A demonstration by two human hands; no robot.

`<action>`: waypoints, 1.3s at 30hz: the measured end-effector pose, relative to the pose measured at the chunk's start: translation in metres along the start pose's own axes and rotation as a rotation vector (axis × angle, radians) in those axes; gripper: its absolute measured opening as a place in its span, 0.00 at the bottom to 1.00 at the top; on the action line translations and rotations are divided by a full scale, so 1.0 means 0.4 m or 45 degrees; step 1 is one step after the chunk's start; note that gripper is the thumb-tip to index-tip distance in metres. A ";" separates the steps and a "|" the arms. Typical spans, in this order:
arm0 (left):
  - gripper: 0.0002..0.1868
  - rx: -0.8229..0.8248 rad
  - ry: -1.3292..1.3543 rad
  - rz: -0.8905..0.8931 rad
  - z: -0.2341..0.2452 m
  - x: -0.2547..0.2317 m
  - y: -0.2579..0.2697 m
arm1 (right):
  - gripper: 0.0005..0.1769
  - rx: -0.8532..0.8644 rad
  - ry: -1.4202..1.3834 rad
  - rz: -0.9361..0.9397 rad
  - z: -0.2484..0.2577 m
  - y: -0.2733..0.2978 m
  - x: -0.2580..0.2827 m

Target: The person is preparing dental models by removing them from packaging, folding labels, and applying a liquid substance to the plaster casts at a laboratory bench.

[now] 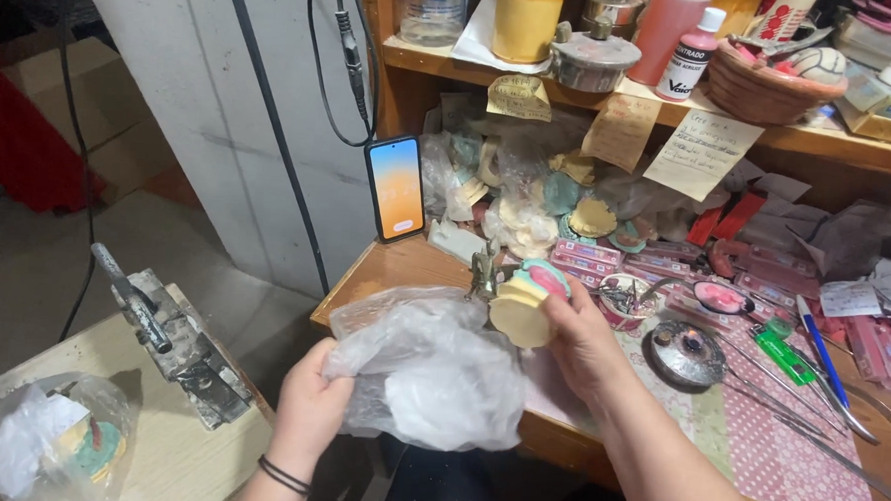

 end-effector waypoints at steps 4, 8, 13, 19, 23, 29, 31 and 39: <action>0.05 -0.152 -0.053 0.032 0.073 0.031 -0.009 | 0.53 0.058 -0.021 0.074 0.017 0.028 0.038; 0.12 -0.260 0.147 0.159 0.176 -0.019 0.049 | 0.53 0.159 1.030 0.328 0.037 0.065 0.075; 0.25 -0.200 0.511 0.158 0.261 -0.055 0.123 | 0.57 0.323 1.610 0.958 0.127 0.032 -0.034; 0.36 -0.512 0.141 -0.124 0.323 -0.041 0.207 | 0.64 0.182 1.911 1.418 0.033 0.129 -0.064; 0.46 -0.748 -0.446 -0.526 0.280 0.069 0.265 | 0.50 0.718 1.201 1.075 -0.164 0.272 -0.107; 0.31 -0.143 -0.489 -0.965 0.202 0.036 0.323 | 0.42 0.821 -0.022 -0.482 -0.424 0.313 -0.250; 0.41 -0.070 -0.284 -0.670 0.195 0.106 0.327 | 0.37 0.788 -0.269 -0.445 -0.447 0.295 -0.332; 0.69 -0.559 0.680 0.710 0.302 0.289 0.266 | 0.19 0.602 -0.258 -0.487 -0.573 0.286 -0.467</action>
Point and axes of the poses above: each hand's wrist, its own y-axis away from the middle knuckle, its own z-axis out of the back of the hand, x = y × z, the point moved 1 cm from there along -y, towards the middle knuckle, and after that the axes turned 9 degrees about z, right-handed, at the moved point
